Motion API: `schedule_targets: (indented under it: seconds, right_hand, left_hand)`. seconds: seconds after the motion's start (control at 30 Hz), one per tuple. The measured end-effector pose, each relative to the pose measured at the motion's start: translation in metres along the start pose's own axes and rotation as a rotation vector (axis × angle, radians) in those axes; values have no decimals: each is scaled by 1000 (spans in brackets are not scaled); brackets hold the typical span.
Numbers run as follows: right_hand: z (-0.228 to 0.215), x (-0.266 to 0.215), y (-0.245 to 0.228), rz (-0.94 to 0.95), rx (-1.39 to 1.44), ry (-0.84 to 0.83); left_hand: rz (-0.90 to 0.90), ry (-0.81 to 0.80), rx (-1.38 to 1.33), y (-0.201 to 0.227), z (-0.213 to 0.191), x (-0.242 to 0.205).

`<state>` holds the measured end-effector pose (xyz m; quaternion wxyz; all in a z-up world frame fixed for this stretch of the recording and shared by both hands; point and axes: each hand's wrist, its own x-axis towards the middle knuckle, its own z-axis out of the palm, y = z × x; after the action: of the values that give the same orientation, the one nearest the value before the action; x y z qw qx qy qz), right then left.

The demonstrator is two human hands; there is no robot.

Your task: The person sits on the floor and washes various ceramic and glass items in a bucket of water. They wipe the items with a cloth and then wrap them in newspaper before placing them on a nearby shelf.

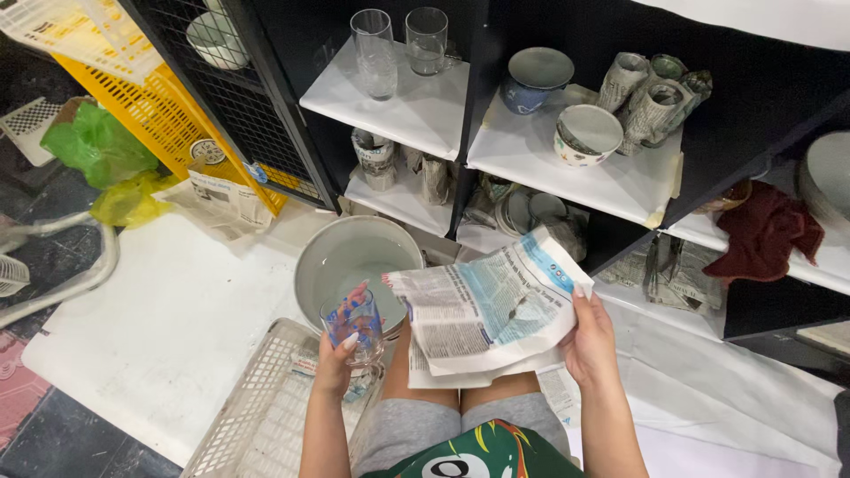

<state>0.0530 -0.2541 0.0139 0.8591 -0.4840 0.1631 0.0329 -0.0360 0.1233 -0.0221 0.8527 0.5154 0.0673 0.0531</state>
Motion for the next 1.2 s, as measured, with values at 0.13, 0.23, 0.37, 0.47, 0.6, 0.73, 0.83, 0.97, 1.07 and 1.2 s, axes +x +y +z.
schedule_targets:
  seconds: [0.13,0.23,0.37,0.47,0.6,0.73,0.83,0.97,1.07,1.2]
  right_hand:
    - [-11,2,11,70,64,-56]
    - [-23,10,23,150,226,-129]
    - [-31,20,42,251,411,-214]
    - [-27,22,47,302,548,-188]
    - [-5,4,40,371,697,-146]
    - [34,-42,37,142,280,-263]
    - [55,-71,39,44,-42,-316]
    - [63,-87,45,-73,-270,-417]
    - [63,-82,48,-201,-338,-476]
    - [66,-70,44,-90,-24,-486]
  left_hand:
    - [41,-108,94,13,3,-11]
    - [39,-288,201,20,13,-18]
    - [120,-533,343,25,37,-27]
    - [68,-624,414,21,58,-38]
    - [329,-675,553,18,70,-54]
    - [323,-660,607,20,82,-65]
    - [323,-651,627,21,95,-67]
    - [385,-436,863,30,107,-64]
    - [262,-418,693,38,107,-65]
    - [95,-503,378,40,98,-70]
